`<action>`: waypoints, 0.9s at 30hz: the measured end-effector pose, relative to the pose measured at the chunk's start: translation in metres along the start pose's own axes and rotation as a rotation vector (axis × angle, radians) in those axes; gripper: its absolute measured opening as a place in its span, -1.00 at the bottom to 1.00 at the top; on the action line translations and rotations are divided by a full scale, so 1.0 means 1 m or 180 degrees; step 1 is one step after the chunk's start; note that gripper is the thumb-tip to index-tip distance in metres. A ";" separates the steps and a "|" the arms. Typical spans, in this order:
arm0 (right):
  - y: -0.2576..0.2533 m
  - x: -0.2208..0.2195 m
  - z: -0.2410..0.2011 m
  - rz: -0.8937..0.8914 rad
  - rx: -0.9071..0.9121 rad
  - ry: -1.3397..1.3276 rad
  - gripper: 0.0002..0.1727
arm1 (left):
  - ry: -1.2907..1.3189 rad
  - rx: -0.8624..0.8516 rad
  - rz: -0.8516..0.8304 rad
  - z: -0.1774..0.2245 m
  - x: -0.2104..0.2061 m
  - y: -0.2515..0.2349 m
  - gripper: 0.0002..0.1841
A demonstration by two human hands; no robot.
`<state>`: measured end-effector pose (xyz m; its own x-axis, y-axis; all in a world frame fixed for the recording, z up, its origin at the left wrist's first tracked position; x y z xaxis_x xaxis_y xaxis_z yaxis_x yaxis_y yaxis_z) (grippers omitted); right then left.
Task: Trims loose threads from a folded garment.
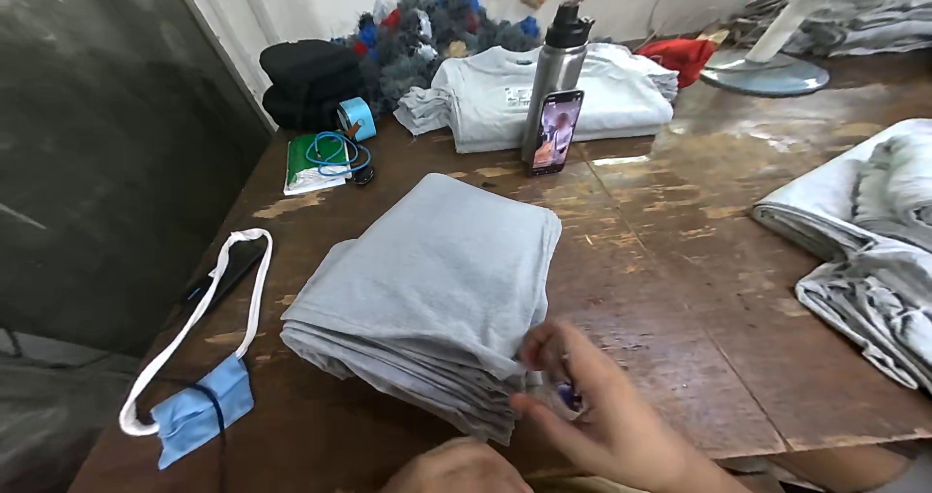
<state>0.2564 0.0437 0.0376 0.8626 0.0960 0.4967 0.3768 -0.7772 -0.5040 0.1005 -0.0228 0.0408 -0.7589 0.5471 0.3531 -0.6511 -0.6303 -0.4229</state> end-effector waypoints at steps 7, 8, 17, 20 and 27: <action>-0.026 0.024 -0.036 0.0842 0.0635 0.0498 -0.92 | -0.1660 0.0270 0.1617 -0.010 0.019 -0.004 -0.77; -0.025 0.033 -0.040 0.0981 0.0744 0.0302 -0.88 | -0.1722 0.0314 0.1658 -0.012 0.020 -0.005 -0.76; -0.002 -0.010 0.013 0.0150 -0.0300 0.0189 -0.77 | -0.1388 0.0265 0.1932 -0.019 0.015 -0.009 -0.78; 0.006 -0.009 0.023 0.0592 -0.0349 -0.1369 -0.86 | -0.1641 0.0512 0.1895 -0.025 0.009 -0.017 -0.77; 0.008 -0.021 0.036 0.0747 -0.0564 -0.2712 -0.87 | -0.1357 0.0558 0.1958 -0.031 0.006 -0.025 -0.63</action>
Point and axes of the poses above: each hand's wrist, its own y-axis away from the middle knuckle, its own x-axis out of the back of the hand, z = x × y, the point moved 8 cm from there along -y, towards the middle knuckle, and after that the axes turned 5 degrees about -x, right-handed, at the moved point
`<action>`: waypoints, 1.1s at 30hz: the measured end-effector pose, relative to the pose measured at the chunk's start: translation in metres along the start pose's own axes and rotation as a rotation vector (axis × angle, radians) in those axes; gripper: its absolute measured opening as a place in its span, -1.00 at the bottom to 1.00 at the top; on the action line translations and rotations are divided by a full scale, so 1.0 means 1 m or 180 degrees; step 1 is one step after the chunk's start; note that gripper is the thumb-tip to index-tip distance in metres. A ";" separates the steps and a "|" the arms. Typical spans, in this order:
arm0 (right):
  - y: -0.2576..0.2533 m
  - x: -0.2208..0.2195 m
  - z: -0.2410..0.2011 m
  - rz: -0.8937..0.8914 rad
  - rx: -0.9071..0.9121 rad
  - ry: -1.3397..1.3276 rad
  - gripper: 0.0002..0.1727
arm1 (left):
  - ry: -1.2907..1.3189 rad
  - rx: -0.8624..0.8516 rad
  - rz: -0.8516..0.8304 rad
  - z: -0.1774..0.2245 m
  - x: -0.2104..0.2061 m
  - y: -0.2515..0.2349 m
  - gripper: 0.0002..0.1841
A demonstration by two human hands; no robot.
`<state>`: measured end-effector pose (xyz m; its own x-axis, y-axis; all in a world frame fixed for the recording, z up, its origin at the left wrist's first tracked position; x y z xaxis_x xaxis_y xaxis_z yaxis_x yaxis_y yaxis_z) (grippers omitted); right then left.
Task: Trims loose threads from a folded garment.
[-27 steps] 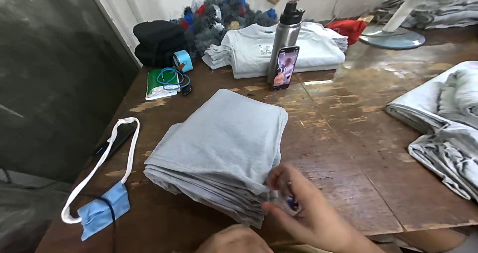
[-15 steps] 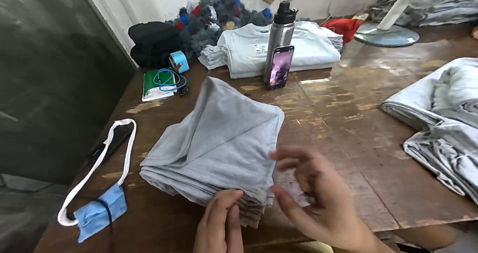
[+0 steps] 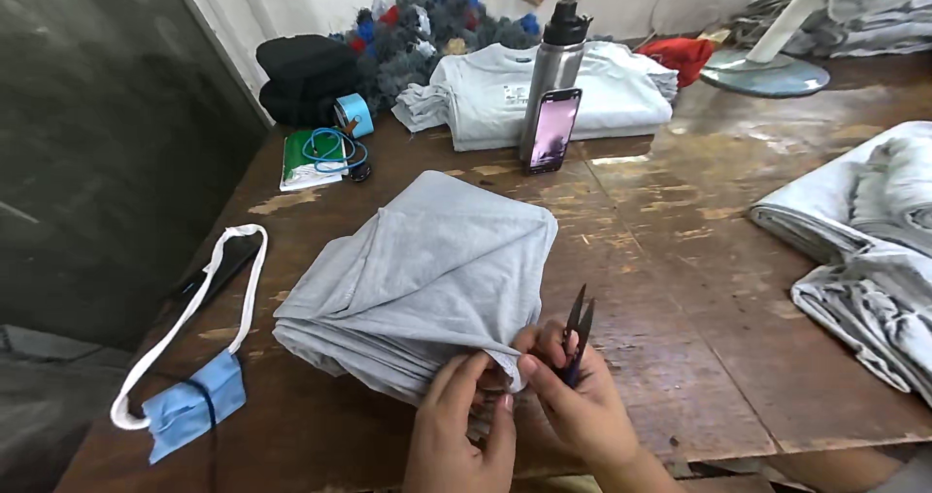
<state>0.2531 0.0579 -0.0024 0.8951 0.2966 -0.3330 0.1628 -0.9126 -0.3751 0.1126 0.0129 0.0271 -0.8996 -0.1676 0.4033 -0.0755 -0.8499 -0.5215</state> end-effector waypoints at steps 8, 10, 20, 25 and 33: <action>-0.002 -0.013 -0.015 -0.0392 0.0466 0.1131 -0.77 | 0.0549 -0.0047 0.0244 0.001 0.002 0.006 -0.45; -0.008 -0.021 -0.025 -0.0631 0.0845 0.2212 -0.79 | 0.0421 -0.0111 0.0295 0.003 0.007 0.009 -0.45; -0.006 -0.024 -0.095 -0.0575 0.1745 0.2093 -0.83 | 0.0433 0.0041 0.0582 0.002 0.021 0.020 -0.53; -0.007 -0.019 -0.026 -0.0738 0.0465 0.3398 -0.69 | 0.0461 0.0022 0.0632 0.006 0.019 0.018 -0.57; -0.006 0.004 -0.005 -0.0120 0.0150 0.0400 -0.85 | -0.0202 0.0213 0.0107 -0.005 0.002 0.008 -0.61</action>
Point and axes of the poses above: each hand's wrist, its own y-axis away from the middle knuckle, its own x-axis out of the back of the hand, z = x × y, the point moved 8 cm from there along -y, towards the middle knuckle, and after that the axes turned 5 degrees about -x, right-handed, at the moved point
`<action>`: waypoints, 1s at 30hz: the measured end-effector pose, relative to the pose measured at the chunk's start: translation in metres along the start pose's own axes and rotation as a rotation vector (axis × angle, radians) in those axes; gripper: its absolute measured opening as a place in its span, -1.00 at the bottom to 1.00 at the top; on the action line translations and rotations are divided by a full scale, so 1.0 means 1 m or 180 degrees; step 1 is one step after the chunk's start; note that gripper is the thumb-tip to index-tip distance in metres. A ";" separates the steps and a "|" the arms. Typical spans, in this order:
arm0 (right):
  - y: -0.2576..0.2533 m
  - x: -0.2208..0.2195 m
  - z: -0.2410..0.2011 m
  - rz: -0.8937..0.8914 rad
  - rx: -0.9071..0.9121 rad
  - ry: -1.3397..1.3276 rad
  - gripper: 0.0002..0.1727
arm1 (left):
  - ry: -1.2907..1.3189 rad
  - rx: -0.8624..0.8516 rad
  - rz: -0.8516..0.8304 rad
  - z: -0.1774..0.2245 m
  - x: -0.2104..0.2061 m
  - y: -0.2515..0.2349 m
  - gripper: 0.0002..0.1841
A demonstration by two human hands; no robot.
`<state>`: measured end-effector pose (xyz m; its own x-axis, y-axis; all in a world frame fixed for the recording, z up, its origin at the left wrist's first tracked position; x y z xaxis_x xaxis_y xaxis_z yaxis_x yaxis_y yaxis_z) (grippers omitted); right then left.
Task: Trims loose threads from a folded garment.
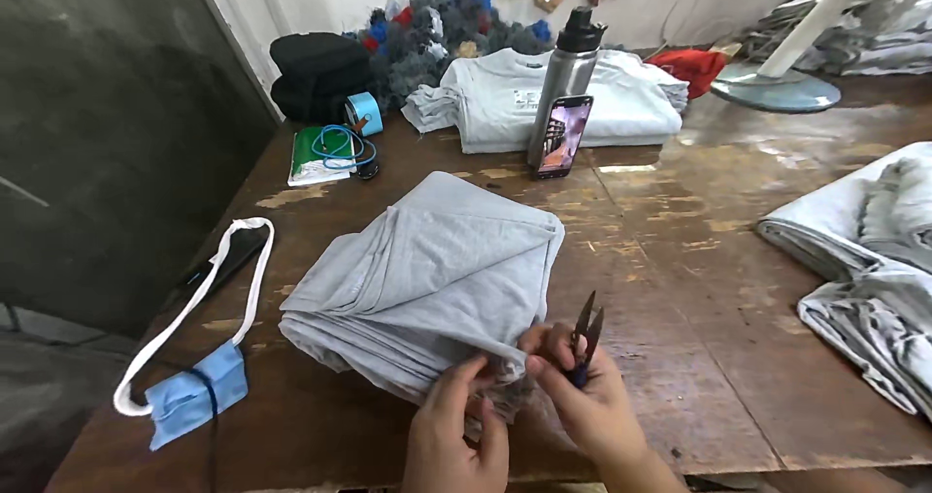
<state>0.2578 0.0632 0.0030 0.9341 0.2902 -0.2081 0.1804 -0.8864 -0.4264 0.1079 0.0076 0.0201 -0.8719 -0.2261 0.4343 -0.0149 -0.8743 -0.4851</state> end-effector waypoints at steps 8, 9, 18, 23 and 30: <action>0.003 -0.005 0.003 -0.0024 -0.0061 0.0085 -0.86 | 0.0891 -0.0039 0.0204 -0.005 -0.005 0.000 -0.39; 0.005 -0.006 0.002 -0.0027 -0.0038 0.0145 -0.87 | 0.0917 -0.0067 0.0248 -0.005 -0.006 0.001 -0.37; 0.007 -0.012 -0.004 -0.0066 0.0188 0.0590 -0.92 | 0.1106 -0.0093 0.0730 -0.008 0.000 -0.004 -0.59; 0.005 -0.008 -0.011 -0.0145 0.0361 0.0942 -0.86 | 0.1434 0.0024 0.0526 -0.010 0.004 -0.006 -0.60; 0.023 -0.006 -0.008 -0.1232 -0.0256 0.1372 -0.44 | 0.1606 0.0188 0.0421 -0.012 0.004 -0.007 -0.62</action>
Point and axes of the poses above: each hand's wrist, its own y-axis away from the middle knuckle, its own x-axis out of the back of the hand, z = x × y, the point moved 8 cm from there along -y, towards the middle knuckle, and after that the axes turned 5 degrees about -x, right-handed, at the moved point
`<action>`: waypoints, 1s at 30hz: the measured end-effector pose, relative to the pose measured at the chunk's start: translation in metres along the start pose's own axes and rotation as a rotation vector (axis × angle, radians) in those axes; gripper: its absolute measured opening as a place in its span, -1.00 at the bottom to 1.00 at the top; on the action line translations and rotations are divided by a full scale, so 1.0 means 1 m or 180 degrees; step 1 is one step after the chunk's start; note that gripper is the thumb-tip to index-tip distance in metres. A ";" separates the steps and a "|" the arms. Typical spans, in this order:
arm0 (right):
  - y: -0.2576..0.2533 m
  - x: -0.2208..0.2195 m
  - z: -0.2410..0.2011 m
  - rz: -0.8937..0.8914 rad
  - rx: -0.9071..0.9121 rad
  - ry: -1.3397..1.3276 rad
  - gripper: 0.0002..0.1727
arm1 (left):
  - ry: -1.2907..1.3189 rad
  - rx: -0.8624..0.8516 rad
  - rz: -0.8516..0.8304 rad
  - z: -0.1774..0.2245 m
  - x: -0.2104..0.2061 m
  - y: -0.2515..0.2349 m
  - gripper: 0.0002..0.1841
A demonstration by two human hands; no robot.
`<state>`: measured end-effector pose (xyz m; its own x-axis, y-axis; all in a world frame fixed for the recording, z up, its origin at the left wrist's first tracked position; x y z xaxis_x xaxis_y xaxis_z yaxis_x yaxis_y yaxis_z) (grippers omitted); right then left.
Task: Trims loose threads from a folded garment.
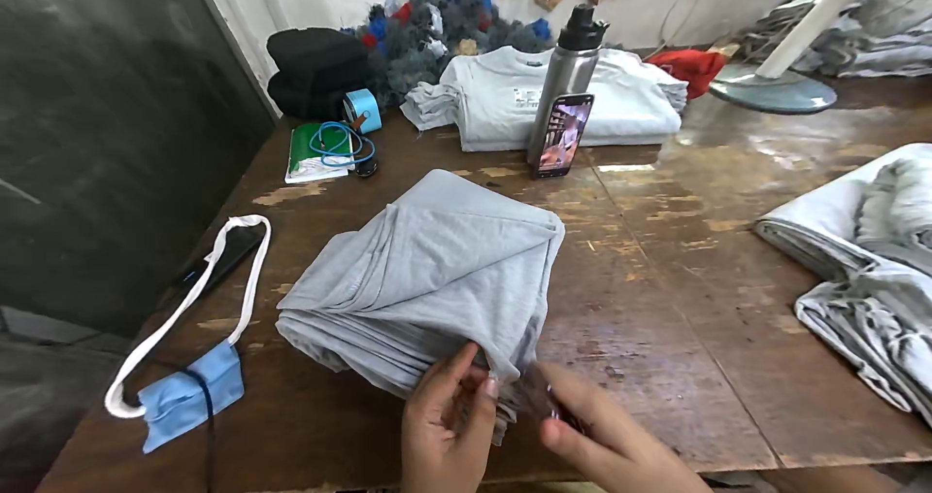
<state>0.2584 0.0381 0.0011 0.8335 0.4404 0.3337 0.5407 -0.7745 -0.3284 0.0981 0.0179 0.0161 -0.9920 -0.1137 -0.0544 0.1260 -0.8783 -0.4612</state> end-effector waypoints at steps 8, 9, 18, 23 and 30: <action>0.022 -0.041 0.028 -0.1179 -0.0949 -0.2027 -0.51 | 0.0006 0.0001 -0.0040 -0.002 0.002 0.000 -0.63; 0.022 -0.043 0.029 -0.1197 -0.0998 -0.2143 -0.51 | 0.0004 -0.0003 -0.0026 -0.002 0.002 0.000 -0.64; 0.024 -0.046 0.030 -0.1144 -0.1037 -0.2095 -0.52 | 0.0154 0.0018 0.0017 -0.001 0.004 0.000 -0.63; 0.021 -0.050 0.029 -0.1068 -0.1027 -0.2234 -0.53 | 0.0137 -0.0010 0.0009 0.000 0.004 0.002 -0.62; 0.000 -0.054 0.020 -0.0883 -0.0920 -0.2334 -0.54 | -0.0024 -0.0105 -0.0005 0.001 0.004 0.001 -0.59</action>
<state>0.2156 0.0232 -0.0349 0.5913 0.7387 -0.3236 0.7700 -0.6364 -0.0460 0.0942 0.0156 0.0166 -0.9921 -0.1159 -0.0471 0.1240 -0.8628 -0.4902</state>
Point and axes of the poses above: each hand's wrist, its own y-axis away from the middle knuckle, its own x-axis out of the back of the hand, z = x × y, the point moved 8 cm from there along -y, towards the middle knuckle, and after that the axes turned 5 degrees about -x, right-handed, at the moved point
